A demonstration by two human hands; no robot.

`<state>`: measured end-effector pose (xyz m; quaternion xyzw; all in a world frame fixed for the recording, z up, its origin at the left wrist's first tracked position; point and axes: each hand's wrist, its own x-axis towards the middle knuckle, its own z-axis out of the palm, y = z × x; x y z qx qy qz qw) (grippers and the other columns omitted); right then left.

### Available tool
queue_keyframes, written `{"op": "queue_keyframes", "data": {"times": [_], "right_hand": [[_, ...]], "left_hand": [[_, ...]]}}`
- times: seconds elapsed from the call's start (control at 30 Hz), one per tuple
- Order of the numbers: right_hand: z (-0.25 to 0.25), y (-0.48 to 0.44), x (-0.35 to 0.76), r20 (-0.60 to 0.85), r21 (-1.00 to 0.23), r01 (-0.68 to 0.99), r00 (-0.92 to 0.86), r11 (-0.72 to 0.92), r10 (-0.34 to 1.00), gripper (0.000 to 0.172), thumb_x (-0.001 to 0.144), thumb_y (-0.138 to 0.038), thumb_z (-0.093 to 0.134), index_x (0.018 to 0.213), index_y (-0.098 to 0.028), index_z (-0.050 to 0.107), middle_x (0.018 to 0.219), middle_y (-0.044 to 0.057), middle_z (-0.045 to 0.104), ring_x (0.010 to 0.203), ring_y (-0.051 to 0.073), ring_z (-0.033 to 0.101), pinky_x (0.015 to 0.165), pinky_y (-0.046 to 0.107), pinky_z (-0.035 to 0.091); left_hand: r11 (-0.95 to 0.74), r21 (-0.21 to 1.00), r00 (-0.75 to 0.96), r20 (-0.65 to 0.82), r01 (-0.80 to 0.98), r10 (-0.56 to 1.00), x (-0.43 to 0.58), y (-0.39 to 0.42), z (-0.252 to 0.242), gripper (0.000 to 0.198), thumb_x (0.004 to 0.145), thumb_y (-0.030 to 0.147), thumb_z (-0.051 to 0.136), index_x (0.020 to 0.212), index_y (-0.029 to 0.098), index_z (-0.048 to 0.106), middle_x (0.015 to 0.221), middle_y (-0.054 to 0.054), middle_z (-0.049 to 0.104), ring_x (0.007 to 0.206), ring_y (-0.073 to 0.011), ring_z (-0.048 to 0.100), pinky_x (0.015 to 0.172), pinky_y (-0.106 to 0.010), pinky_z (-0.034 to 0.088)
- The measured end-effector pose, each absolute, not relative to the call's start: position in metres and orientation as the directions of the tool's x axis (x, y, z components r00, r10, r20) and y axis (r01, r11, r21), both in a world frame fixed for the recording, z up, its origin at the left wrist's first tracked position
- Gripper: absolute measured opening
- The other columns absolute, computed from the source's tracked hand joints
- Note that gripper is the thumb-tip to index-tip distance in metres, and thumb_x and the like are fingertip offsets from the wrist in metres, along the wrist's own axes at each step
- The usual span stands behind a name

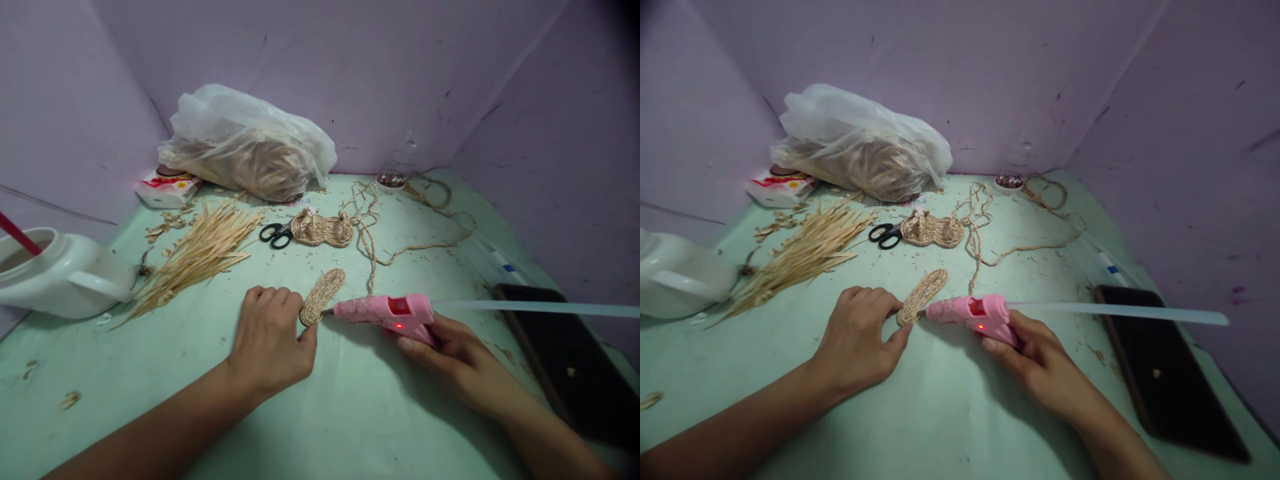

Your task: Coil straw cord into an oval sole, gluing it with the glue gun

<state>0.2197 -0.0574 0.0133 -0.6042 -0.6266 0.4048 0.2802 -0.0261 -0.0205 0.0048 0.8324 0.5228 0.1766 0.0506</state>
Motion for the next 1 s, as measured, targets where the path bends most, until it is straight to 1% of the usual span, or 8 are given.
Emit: {"op": "queue_keyframes", "data": {"times": [0.13, 0.3, 0.37, 0.5, 0.67, 0.83, 1.0], "right_hand": [[0.0154, -0.0568, 0.218, -0.135, -0.851, 0.523, -0.115, -0.055, 0.984, 0.029, 0.078, -0.045, 0.058, 0.082, -0.017, 0.066, 0.072, 0.003, 0.06, 0.061, 0.014, 0.053, 0.054, 0.022, 0.048], [0.0174, -0.0551, 0.217, -0.113, -0.858, 0.513, -0.125, -0.033, 0.986, 0.028, 0.078, -0.043, 0.057, 0.083, -0.017, 0.066, 0.074, 0.004, 0.063, 0.064, 0.016, 0.056, 0.056, 0.023, 0.05], [0.0187, -0.0549, 0.2167, -0.108, -0.849, 0.528, -0.122, -0.027, 0.987, 0.027, 0.078, -0.043, 0.057, 0.081, -0.018, 0.066, 0.073, 0.005, 0.064, 0.063, 0.016, 0.056, 0.056, 0.023, 0.05], [0.0209, -0.056, 0.2169, -0.114, -0.842, 0.539, -0.123, -0.031, 0.986, 0.027, 0.078, -0.043, 0.057, 0.082, -0.018, 0.066, 0.071, 0.004, 0.063, 0.06, 0.016, 0.054, 0.054, 0.024, 0.05], [0.0174, -0.0578, 0.2183, -0.131, -0.831, 0.553, -0.099, -0.055, 0.986, 0.029, 0.077, -0.046, 0.057, 0.078, -0.018, 0.064, 0.072, 0.004, 0.062, 0.065, 0.018, 0.057, 0.058, 0.026, 0.05], [0.0152, -0.0568, 0.2175, -0.146, -0.797, 0.6, -0.071, -0.074, 0.987, 0.03, 0.075, -0.048, 0.056, 0.066, -0.019, 0.058, 0.067, 0.003, 0.059, 0.063, 0.019, 0.055, 0.056, 0.029, 0.047], [0.0145, -0.0567, 0.2171, -0.143, -0.811, 0.582, -0.083, -0.069, 0.986, 0.03, 0.075, -0.048, 0.056, 0.069, -0.019, 0.06, 0.067, 0.003, 0.058, 0.063, 0.018, 0.055, 0.057, 0.029, 0.047]], "left_hand": [[-0.449, 0.273, 0.392, 0.239, 0.851, 0.889, -0.0259, -0.0213, 0.0059, 0.011, 0.076, 0.026, 0.051, 0.075, 0.017, 0.056, 0.074, -0.006, 0.06, 0.072, -0.0217, 0.055, 0.078, -0.043, 0.038], [-0.448, 0.275, 0.388, 0.245, 0.851, 0.888, -0.0254, -0.021, 0.0066, 0.009, 0.076, 0.026, 0.051, 0.074, 0.018, 0.055, 0.073, -0.005, 0.06, 0.07, -0.0213, 0.054, 0.077, -0.043, 0.039], [-0.447, 0.271, 0.388, 0.245, 0.852, 0.888, -0.0256, -0.021, 0.0065, 0.009, 0.076, 0.026, 0.051, 0.074, 0.018, 0.055, 0.073, -0.005, 0.06, 0.071, -0.0216, 0.055, 0.077, -0.043, 0.038], [-0.447, 0.269, 0.392, 0.232, 0.853, 0.89, -0.0264, -0.0214, 0.0062, 0.01, 0.076, 0.027, 0.051, 0.074, 0.018, 0.055, 0.074, -0.006, 0.061, 0.072, -0.022, 0.055, 0.078, -0.043, 0.038], [-0.45, 0.266, 0.396, 0.234, 0.853, 0.888, -0.026, -0.0208, 0.0059, 0.01, 0.076, 0.026, 0.051, 0.075, 0.017, 0.056, 0.073, -0.006, 0.06, 0.072, -0.0222, 0.055, 0.077, -0.043, 0.038], [-0.448, 0.266, 0.392, 0.24, 0.853, 0.888, -0.0262, -0.0208, 0.0062, 0.01, 0.076, 0.026, 0.051, 0.075, 0.017, 0.056, 0.074, -0.006, 0.06, 0.072, -0.0224, 0.055, 0.078, -0.043, 0.038], [-0.452, 0.264, 0.398, 0.233, 0.852, 0.887, -0.0269, -0.0204, 0.0063, 0.011, 0.076, 0.027, 0.051, 0.075, 0.017, 0.056, 0.074, -0.006, 0.061, 0.072, -0.0227, 0.055, 0.077, -0.044, 0.038]]}}
